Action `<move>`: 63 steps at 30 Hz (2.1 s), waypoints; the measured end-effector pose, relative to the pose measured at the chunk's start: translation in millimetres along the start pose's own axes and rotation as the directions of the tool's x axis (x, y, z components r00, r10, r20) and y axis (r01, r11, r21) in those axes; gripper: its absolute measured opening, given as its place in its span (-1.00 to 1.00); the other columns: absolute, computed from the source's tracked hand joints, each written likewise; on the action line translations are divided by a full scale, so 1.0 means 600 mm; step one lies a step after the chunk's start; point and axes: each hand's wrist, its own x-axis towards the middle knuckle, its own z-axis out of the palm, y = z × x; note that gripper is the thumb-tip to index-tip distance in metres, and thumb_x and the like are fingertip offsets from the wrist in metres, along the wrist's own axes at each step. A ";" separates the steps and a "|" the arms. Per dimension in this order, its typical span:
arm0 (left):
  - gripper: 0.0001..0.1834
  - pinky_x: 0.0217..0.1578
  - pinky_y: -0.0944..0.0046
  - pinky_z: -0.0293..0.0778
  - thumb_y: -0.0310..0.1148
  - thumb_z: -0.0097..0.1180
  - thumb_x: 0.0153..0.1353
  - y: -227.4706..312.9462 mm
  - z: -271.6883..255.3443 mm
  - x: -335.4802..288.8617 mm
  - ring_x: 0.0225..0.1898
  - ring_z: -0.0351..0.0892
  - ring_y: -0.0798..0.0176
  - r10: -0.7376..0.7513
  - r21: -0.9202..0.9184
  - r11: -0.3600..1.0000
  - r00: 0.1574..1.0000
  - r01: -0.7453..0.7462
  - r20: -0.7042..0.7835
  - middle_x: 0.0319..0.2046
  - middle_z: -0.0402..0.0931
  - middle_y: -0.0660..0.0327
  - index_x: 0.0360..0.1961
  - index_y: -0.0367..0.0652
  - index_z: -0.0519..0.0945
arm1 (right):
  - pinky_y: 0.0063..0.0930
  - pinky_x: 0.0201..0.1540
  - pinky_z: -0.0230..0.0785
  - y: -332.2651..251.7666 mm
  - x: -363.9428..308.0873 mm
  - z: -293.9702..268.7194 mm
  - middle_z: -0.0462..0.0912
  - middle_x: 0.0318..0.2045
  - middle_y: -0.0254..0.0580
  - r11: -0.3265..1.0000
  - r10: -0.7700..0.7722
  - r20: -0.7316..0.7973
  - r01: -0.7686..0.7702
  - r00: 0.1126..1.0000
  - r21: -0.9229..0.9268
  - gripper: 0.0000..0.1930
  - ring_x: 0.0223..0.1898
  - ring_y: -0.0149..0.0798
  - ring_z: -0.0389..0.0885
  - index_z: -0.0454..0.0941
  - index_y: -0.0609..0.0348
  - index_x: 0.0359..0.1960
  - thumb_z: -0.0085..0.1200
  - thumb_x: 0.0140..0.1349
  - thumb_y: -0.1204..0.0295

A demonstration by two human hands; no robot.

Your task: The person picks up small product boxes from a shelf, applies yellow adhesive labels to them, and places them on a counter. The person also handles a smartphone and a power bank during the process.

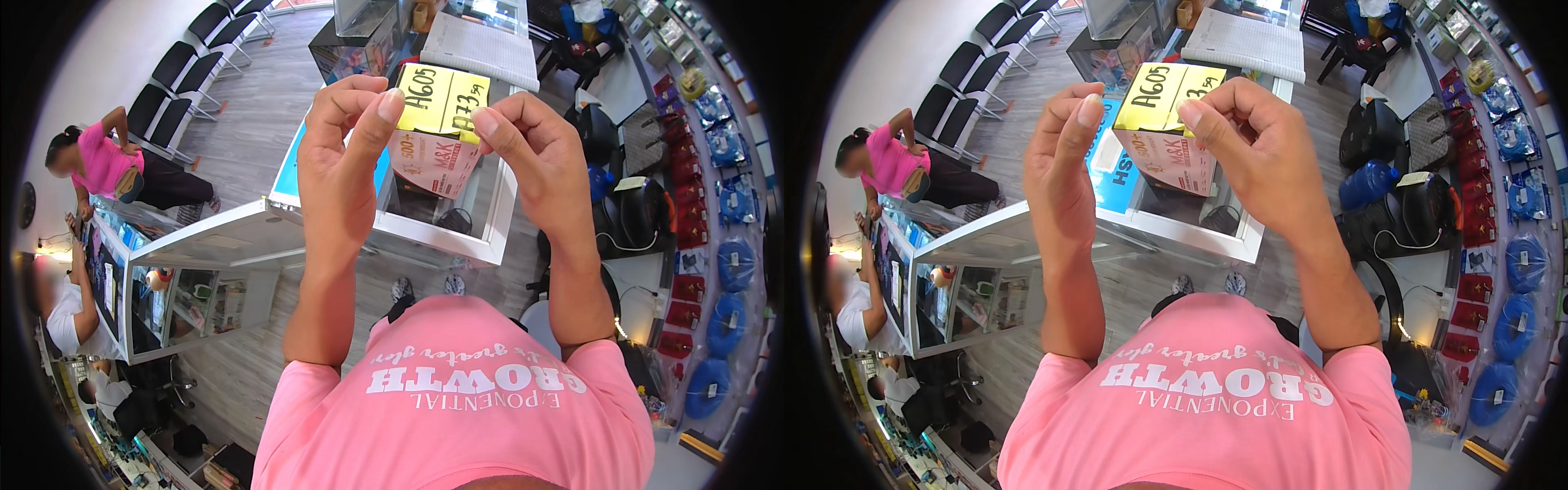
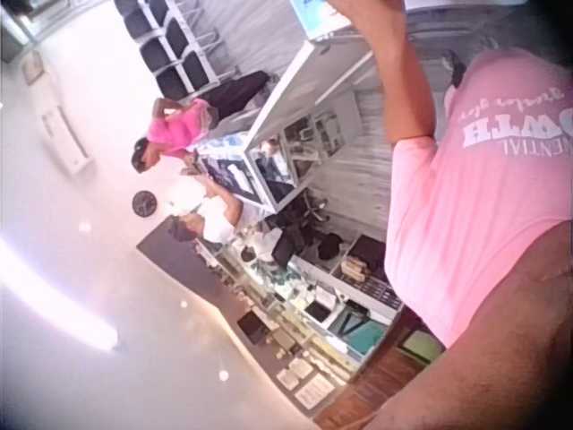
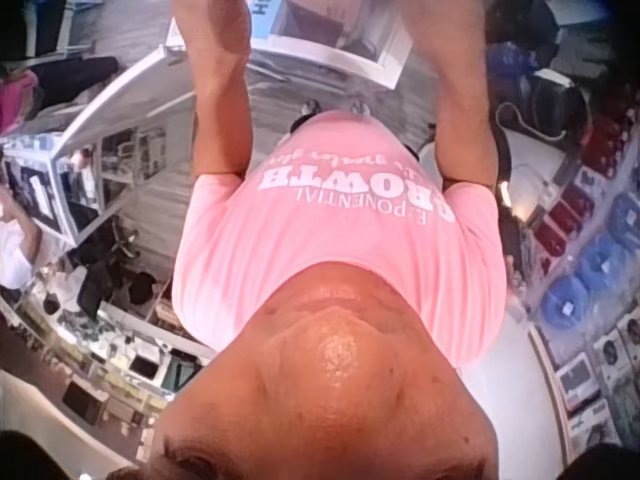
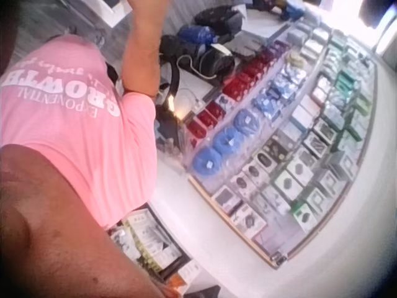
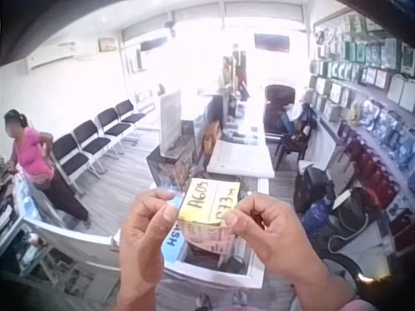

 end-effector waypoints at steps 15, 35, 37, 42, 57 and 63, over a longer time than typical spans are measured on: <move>-0.75 0.21 0.07 0.28 -0.21 0.34 0.30 -0.038 -0.018 0.022 0.16 0.36 0.05 -0.004 0.516 0.856 0.999 -0.018 0.040 -0.06 0.61 0.18 -0.35 -0.13 0.60 | -0.42 -0.49 0.25 -0.005 0.032 -0.016 0.46 -0.63 -0.33 0.893 0.092 0.065 -0.053 0.994 -0.447 -0.65 -0.58 -0.46 0.36 0.54 0.29 -0.43 0.23 0.32 0.20; -0.77 0.01 0.19 0.50 -0.31 0.30 0.32 -0.029 -0.019 0.015 -0.08 0.51 0.23 -0.077 0.465 0.885 0.994 0.031 0.081 -0.16 0.49 0.16 -0.33 -0.23 0.54 | -0.34 -0.51 0.30 -0.038 0.034 -0.012 0.51 -0.65 -0.21 0.798 0.174 0.129 -0.063 0.976 -0.599 -0.65 -0.62 -0.35 0.42 0.57 0.31 -0.44 0.28 0.26 0.22; -0.78 -0.01 0.20 0.50 -0.32 0.29 0.32 -0.028 -0.018 0.015 -0.09 0.51 0.23 -0.080 0.464 0.885 0.993 0.031 0.086 -0.15 0.49 0.15 -0.33 -0.23 0.54 | -0.34 -0.51 0.31 -0.039 0.034 -0.012 0.51 -0.65 -0.21 0.796 0.168 0.136 -0.053 0.976 -0.604 -0.65 -0.62 -0.34 0.42 0.57 0.30 -0.44 0.27 0.26 0.22; -0.77 -0.02 0.20 0.51 -0.32 0.29 0.32 -0.031 -0.024 0.016 -0.09 0.51 0.24 -0.068 0.469 0.883 0.992 0.009 0.110 -0.15 0.48 0.15 -0.33 -0.23 0.54 | -0.34 -0.49 0.34 -0.042 0.032 -0.010 0.52 -0.65 -0.21 0.787 0.174 0.134 -0.056 0.976 -0.614 -0.67 -0.62 -0.33 0.45 0.56 0.29 -0.44 0.28 0.25 0.23; -0.80 -0.10 0.26 0.49 -0.36 0.30 0.31 -0.039 -0.028 0.019 -0.13 0.49 0.28 -0.041 0.436 0.899 0.987 -0.032 0.156 -0.15 0.47 0.17 -0.33 -0.21 0.53 | -0.16 -0.39 0.45 -0.031 0.016 0.004 0.57 -0.57 -0.12 0.689 -0.061 0.131 0.137 0.990 -0.712 -0.75 -0.50 -0.06 0.61 0.50 0.19 -0.48 0.28 0.20 0.32; -0.80 -0.15 0.29 0.45 -0.35 0.31 0.30 -0.044 -0.035 0.025 -0.13 0.48 0.31 -0.070 0.413 0.911 0.981 -0.011 0.179 -0.12 0.47 0.19 -0.33 -0.20 0.54 | -0.14 -0.38 0.46 -0.026 0.009 0.010 0.58 -0.57 -0.13 0.659 -0.130 0.114 0.171 0.985 -0.732 -0.77 -0.47 -0.05 0.61 0.51 0.19 -0.48 0.28 0.18 0.34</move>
